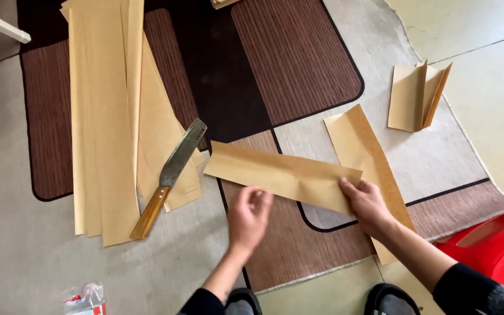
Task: Folding long strips of brown paper and using a knife to create sharp creases.
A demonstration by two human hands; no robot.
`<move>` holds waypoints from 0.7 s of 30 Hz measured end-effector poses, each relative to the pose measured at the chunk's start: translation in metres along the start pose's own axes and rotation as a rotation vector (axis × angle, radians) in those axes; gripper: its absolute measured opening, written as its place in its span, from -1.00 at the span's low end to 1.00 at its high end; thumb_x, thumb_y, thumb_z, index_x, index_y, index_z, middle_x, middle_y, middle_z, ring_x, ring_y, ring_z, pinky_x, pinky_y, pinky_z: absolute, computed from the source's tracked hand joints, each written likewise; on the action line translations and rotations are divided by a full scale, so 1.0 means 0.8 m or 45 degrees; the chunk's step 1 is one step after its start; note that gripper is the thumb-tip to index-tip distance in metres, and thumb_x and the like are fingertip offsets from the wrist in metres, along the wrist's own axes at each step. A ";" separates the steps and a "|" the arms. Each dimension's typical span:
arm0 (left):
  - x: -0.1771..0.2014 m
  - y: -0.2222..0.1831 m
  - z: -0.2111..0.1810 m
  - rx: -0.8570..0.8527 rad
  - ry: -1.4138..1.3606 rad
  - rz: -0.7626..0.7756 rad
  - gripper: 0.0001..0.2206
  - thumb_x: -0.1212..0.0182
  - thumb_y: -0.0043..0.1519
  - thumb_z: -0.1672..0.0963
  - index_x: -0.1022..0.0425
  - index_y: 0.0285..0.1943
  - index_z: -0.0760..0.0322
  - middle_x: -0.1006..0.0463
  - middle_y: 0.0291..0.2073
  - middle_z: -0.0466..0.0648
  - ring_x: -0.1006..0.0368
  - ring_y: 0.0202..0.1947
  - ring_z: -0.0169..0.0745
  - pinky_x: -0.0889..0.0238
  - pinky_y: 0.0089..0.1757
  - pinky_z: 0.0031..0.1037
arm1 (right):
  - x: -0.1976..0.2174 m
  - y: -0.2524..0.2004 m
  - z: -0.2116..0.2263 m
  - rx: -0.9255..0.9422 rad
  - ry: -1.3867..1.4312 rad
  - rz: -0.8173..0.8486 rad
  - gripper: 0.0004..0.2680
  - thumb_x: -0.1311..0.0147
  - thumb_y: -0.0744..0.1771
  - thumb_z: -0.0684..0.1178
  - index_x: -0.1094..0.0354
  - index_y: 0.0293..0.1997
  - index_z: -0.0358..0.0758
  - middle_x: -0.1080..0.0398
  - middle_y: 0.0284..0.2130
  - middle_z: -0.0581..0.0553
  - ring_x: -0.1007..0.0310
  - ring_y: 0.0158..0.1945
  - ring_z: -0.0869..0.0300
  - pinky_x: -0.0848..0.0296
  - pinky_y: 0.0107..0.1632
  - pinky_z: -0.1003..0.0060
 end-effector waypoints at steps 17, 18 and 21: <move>0.056 0.054 0.006 0.238 0.125 -0.419 -0.64 -0.05 0.59 0.02 -0.55 0.10 0.48 -0.58 -0.15 0.30 -0.58 0.03 0.44 -0.44 0.09 0.03 | -0.027 0.015 -0.063 -0.179 0.100 -0.001 -0.65 -0.52 0.36 0.05 -0.52 -0.05 -0.55 -0.63 -0.38 -0.40 -0.70 -0.42 -0.05 -0.69 -0.34 0.00; 0.055 0.055 -0.021 0.044 0.191 -0.366 -0.68 -0.02 0.53 0.16 -0.41 0.40 0.49 -0.47 0.21 0.35 -0.41 0.30 0.45 -0.29 0.28 0.06 | -0.034 0.013 -0.061 -0.159 0.063 0.001 -0.65 -0.52 0.36 0.06 -0.53 -0.04 -0.53 -0.63 -0.38 -0.37 -0.69 -0.43 0.00 -0.69 -0.34 0.03; 0.037 0.048 -0.052 -0.274 0.303 -0.267 -0.41 0.05 0.46 0.33 -0.20 0.75 0.38 -0.27 0.66 0.30 -0.14 0.64 0.37 -0.02 0.52 0.05 | -0.056 0.001 -0.055 -0.128 -0.003 0.024 -0.66 -0.52 0.36 0.07 -0.56 -0.07 -0.51 -0.63 -0.42 -0.32 -0.69 -0.46 0.04 -0.69 -0.39 0.10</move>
Point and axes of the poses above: each hand's wrist, its own y-axis towards the middle knuckle, its own x-axis out of the back of the hand, z = x × y, the point moved 10 cm from there along y, towards the middle knuckle
